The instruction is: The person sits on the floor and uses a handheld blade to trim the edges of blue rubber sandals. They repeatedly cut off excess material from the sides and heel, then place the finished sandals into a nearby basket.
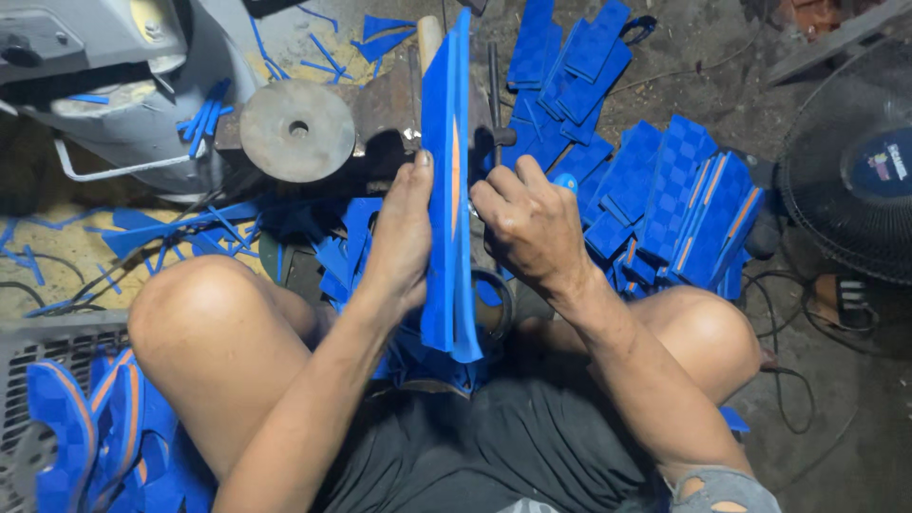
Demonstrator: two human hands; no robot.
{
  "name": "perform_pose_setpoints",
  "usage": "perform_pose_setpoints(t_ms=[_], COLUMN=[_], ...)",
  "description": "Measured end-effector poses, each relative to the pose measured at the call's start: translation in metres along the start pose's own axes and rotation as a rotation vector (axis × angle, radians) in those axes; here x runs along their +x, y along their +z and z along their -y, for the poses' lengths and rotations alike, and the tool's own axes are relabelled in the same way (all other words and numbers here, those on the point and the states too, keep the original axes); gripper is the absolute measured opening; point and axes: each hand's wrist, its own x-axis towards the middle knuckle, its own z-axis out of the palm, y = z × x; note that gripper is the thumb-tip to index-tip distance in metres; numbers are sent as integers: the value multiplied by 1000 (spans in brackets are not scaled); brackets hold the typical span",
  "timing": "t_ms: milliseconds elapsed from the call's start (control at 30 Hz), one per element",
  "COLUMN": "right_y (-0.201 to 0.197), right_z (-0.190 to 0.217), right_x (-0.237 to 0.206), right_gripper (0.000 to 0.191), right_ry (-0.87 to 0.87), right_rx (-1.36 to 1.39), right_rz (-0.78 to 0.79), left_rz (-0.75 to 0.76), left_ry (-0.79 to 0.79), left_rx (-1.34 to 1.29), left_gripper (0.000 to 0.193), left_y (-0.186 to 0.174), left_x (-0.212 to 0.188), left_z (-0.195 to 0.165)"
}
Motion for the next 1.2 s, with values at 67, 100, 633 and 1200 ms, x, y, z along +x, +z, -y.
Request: perform_pose_setpoints(t_ms=[67, 100, 633, 1200], right_y=[4, 4, -5, -4], right_z=[1, 1, -21, -32], right_x=[1, 1, 8, 11], right_gripper=[13, 13, 27, 23], right_ry=[-1, -1, 91, 133], right_rx=[-16, -22, 116, 136], right_rz=[15, 25, 72, 14], left_rz=[-56, -78, -44, -23], left_ry=[97, 117, 229, 124], left_rx=[179, 230, 571, 596], left_gripper=[36, 36, 39, 41], left_y=[0, 0, 12, 15], left_x=[1, -1, -26, -43], left_z=[10, 14, 8, 5])
